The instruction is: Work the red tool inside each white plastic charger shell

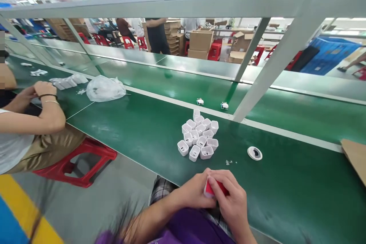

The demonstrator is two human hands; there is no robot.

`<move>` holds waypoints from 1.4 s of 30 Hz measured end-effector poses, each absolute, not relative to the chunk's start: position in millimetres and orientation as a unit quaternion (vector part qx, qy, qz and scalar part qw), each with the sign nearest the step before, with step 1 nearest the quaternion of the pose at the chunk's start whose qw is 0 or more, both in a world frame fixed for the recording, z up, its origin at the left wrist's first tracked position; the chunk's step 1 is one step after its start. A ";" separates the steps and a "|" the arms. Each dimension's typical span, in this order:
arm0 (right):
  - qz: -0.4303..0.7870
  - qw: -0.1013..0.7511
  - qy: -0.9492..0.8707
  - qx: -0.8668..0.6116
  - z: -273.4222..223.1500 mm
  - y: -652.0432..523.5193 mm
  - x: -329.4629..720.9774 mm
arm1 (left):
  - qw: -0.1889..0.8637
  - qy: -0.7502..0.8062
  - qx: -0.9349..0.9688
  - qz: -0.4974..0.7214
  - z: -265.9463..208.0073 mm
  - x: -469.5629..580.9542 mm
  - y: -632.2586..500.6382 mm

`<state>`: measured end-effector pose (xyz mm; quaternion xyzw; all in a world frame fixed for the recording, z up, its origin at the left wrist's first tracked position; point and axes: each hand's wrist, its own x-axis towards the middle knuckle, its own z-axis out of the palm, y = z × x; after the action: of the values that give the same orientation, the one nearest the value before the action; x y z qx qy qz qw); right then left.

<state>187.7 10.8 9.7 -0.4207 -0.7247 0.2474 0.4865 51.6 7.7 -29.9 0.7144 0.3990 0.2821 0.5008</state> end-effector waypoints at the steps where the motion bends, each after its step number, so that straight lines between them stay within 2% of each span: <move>1: 0.277 0.487 -0.704 -0.436 7.4 12.3 188.1 | 0.503 0.416 0.705 0.278 -31.6 51.9 5.9; 5: 0.370 0.495 -0.678 -0.397 3.8 14.7 191.0 | 0.513 0.478 0.648 0.299 -35.5 54.6 5.0; 8: 0.357 0.473 -0.723 -0.356 3.7 14.2 192.5 | 0.517 0.403 0.666 0.355 -36.5 56.5 7.7; 11: 0.356 0.432 -0.712 -0.425 2.6 18.4 197.2 | 0.495 0.375 0.699 0.355 -42.3 56.7 7.6; 13: 0.374 0.445 -0.659 -0.477 2.3 22.5 201.7 | 0.475 0.420 0.703 0.322 -47.8 56.2 5.7; 16: 0.428 0.432 -0.657 -0.446 4.1 25.6 205.1 | 0.460 0.464 0.688 0.317 -50.0 54.0 1.9; 18: 0.407 0.416 -0.686 -0.436 5.6 25.7 206.0 | 0.462 0.473 0.680 0.318 -45.0 49.4 -0.6; 22: 0.281 0.450 -0.642 -0.553 2.6 28.7 218.5 | 0.456 0.478 0.662 0.354 -27.8 20.0 -1.3; 24: 0.271 0.434 -0.634 -0.579 -2.8 32.6 229.6 | 0.387 0.483 0.654 0.435 -20.0 -7.6 3.9; 27: 0.257 0.417 -0.661 -0.568 -10.8 37.2 240.5 | 0.214 0.570 0.617 0.499 -10.3 -61.5 25.0; 29: 0.230 0.422 -0.685 -0.548 -12.9 38.0 240.4 | 0.152 0.650 0.590 0.454 -4.6 -100.7 48.7; 32: 0.200 0.430 -0.716 -0.512 -11.9 37.5 233.6 | 0.154 0.758 0.529 0.350 4.0 -155.8 90.6; 39: 0.213 0.425 -0.742 -0.473 -13.9 36.0 228.1 | 0.141 0.809 0.498 0.279 20.0 -224.3 146.8; 42: 0.226 0.409 -0.744 -0.477 -15.0 35.5 227.4 | 0.060 0.805 0.511 0.295 17.3 -208.2 146.7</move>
<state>227.4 35.5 -15.0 -0.4769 -0.7444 0.2256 0.4093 -208.2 146.7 17.3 0.5112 0.8050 0.2951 0.0600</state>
